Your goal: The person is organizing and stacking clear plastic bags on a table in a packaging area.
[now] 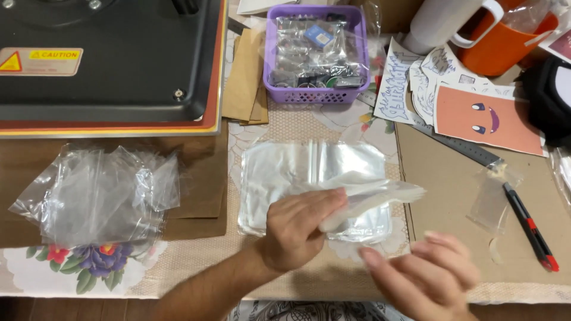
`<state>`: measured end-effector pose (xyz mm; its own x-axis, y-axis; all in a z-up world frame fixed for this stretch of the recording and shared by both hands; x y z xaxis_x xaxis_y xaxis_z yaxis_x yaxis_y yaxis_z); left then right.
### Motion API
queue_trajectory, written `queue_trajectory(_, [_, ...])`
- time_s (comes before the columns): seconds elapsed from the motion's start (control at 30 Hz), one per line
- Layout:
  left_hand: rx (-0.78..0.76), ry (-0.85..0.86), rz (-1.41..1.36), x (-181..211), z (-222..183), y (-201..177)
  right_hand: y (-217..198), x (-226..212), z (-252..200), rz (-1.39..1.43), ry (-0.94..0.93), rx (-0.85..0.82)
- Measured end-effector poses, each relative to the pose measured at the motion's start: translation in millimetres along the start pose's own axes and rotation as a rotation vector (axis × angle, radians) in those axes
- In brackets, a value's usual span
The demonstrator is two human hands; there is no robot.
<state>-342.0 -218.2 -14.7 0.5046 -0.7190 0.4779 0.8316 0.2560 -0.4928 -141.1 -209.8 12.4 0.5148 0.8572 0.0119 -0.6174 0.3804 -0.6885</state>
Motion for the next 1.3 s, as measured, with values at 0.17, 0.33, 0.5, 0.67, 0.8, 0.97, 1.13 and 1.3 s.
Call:
queue_trajectory(0.17, [0.037, 0.051, 0.072, 3.2, -0.9, 0.9, 24.7, -0.3, 13.9, -0.077, -0.228, 0.051])
queue_trajectory(0.33, [0.066, 0.045, 0.043, 6.0, 0.7, 0.6, 32.3, -2.4, 14.5, -0.035, -0.268, 0.074])
queue_trajectory(0.5, [0.043, 0.038, 0.022, 6.5, 2.7, -2.0, 38.2, -1.3, 23.5, -0.025, -0.267, 0.092])
queue_trajectory(0.67, [0.033, 0.025, 0.043, 5.8, 4.3, -4.1, 42.5, -0.3, 27.0, -0.024, -0.224, 0.079])
queue_trajectory(0.8, [0.005, 0.02, 0.012, 2.0, -1.1, -1.4, 38.2, 1.3, 36.0, -0.06, -0.128, 0.007])
queue_trajectory(0.97, [0.002, 0.017, 0.005, -2.1, -7.1, 3.4, 25.8, 8.7, 48.1, -0.099, -0.086, -0.142])
queue_trajectory(1.13, [0.009, -0.013, 0.04, -2.1, -7.9, 1.6, 20.5, 19.9, 41.1, -0.137, -0.059, -0.175])
queue_trajectory(1.3, [-0.002, -0.019, 0.026, -7.2, -15.7, 7.3, 23.4, 40.4, 25.3, -0.101, 0.086, -0.278])
Point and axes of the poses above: each hand's wrist, its own z-axis towards the middle knuckle, its own y-axis out of the palm, x = y × z, the point moved 2 cm from there along z, towards the middle knuckle, and after that the axes turned 15 degrees about -x, right-handed, at the moved point
